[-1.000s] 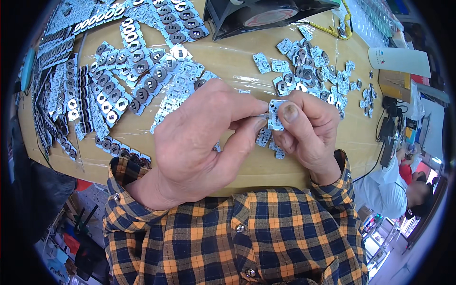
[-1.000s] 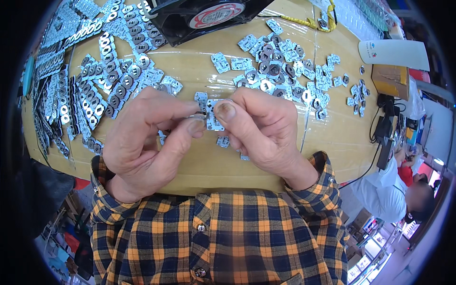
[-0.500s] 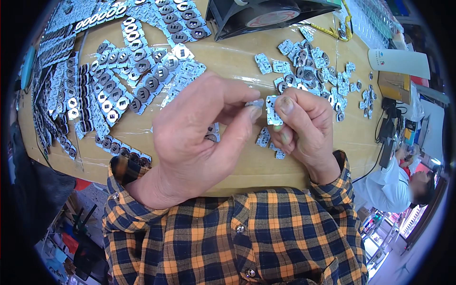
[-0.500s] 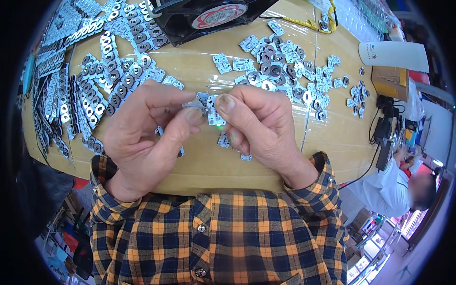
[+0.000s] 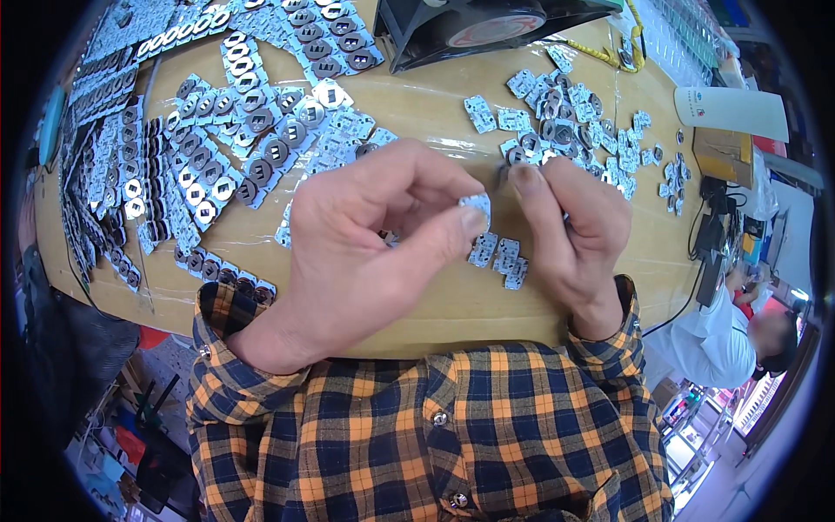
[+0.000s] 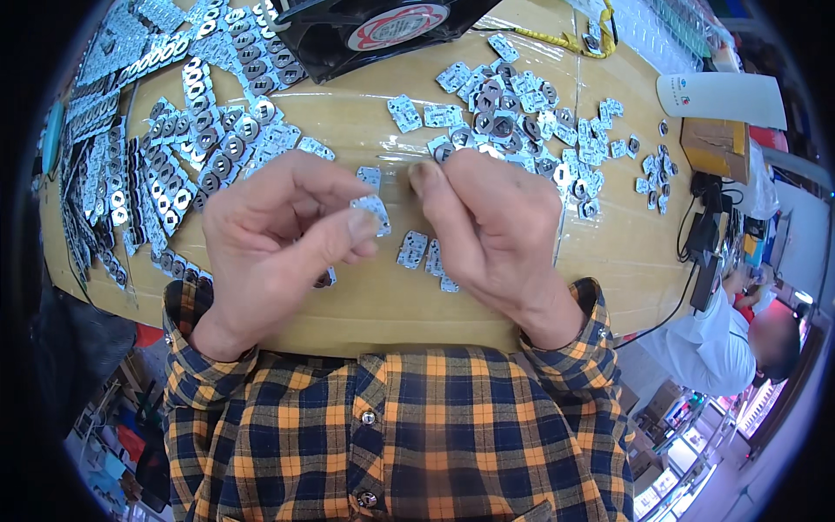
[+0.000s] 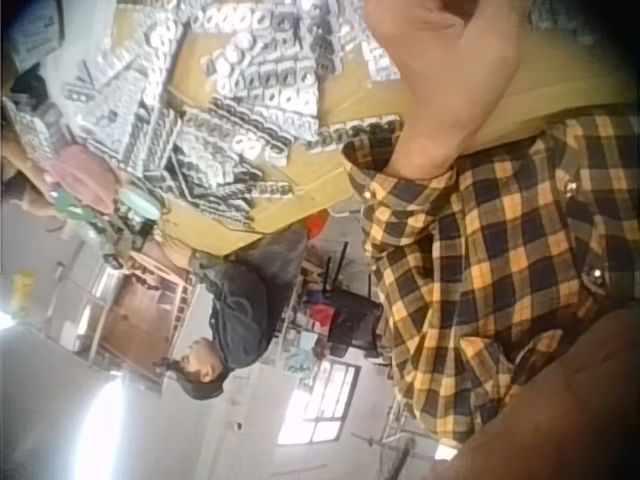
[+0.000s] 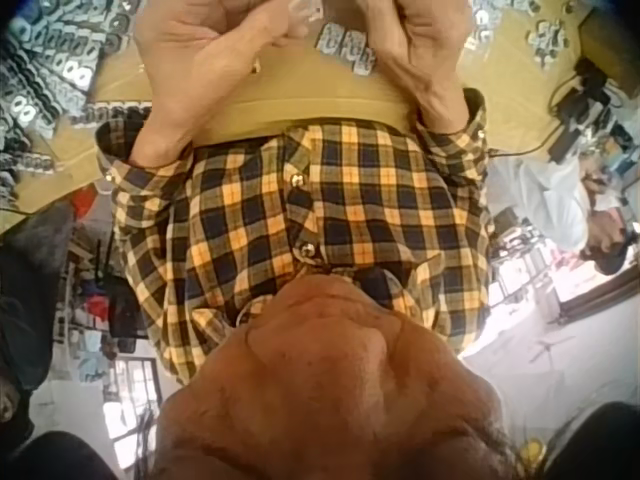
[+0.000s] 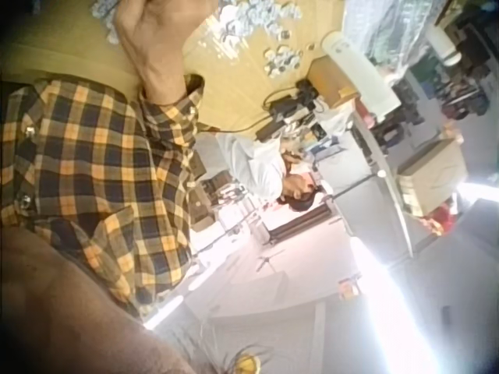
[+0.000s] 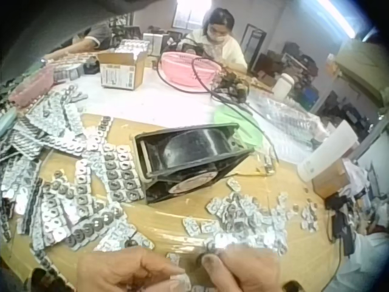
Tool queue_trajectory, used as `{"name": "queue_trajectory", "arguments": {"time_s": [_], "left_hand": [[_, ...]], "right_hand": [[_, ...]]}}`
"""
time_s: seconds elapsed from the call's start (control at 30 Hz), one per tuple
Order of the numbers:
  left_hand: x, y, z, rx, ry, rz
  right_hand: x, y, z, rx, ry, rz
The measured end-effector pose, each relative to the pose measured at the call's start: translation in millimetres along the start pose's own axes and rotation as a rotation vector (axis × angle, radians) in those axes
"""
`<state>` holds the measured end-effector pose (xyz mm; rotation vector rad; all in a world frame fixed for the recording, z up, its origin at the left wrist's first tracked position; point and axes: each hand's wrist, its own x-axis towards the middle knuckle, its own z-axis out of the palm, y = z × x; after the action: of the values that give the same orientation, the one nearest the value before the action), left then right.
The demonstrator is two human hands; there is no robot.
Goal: Assemble or separate small metal components on a workbench.
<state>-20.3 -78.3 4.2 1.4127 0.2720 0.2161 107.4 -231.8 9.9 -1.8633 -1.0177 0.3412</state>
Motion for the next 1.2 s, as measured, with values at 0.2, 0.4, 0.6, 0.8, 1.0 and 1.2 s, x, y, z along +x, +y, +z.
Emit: {"name": "queue_trajectory", "arguments": {"time_s": [0.2, 0.4, 0.6, 0.8, 1.0, 1.2], "left_hand": [[6.1, 1.2, -2.7, -0.189, 0.05, -0.126], [2.2, 1.0, -0.9, -0.21, -0.013, -0.073], [1.9, 1.9, -1.4, -0.319, -0.098, -0.044], [0.0, -3.0, -0.9, -0.284, -0.113, 0.062], [0.0, -2.8, 3.9, -0.19, -0.014, 0.093], [2.5, 1.5, -3.2, 0.363, 0.014, 0.513]], "right_hand": [[0.1, -2.3, -10.3, 0.139, -0.068, 0.13], [-2.0, -6.3, -3.5, 0.329, -0.22, 0.088], [-5.0, -8.5, -4.8, 0.556, -0.281, 0.28], [-7.2, -8.5, -3.9, 0.708, -0.272, 0.349], [-7.7, -7.8, -2.3, 0.729, -0.233, 0.379], [-7.6, -6.3, -1.5, 0.698, -0.181, 0.39]]}}
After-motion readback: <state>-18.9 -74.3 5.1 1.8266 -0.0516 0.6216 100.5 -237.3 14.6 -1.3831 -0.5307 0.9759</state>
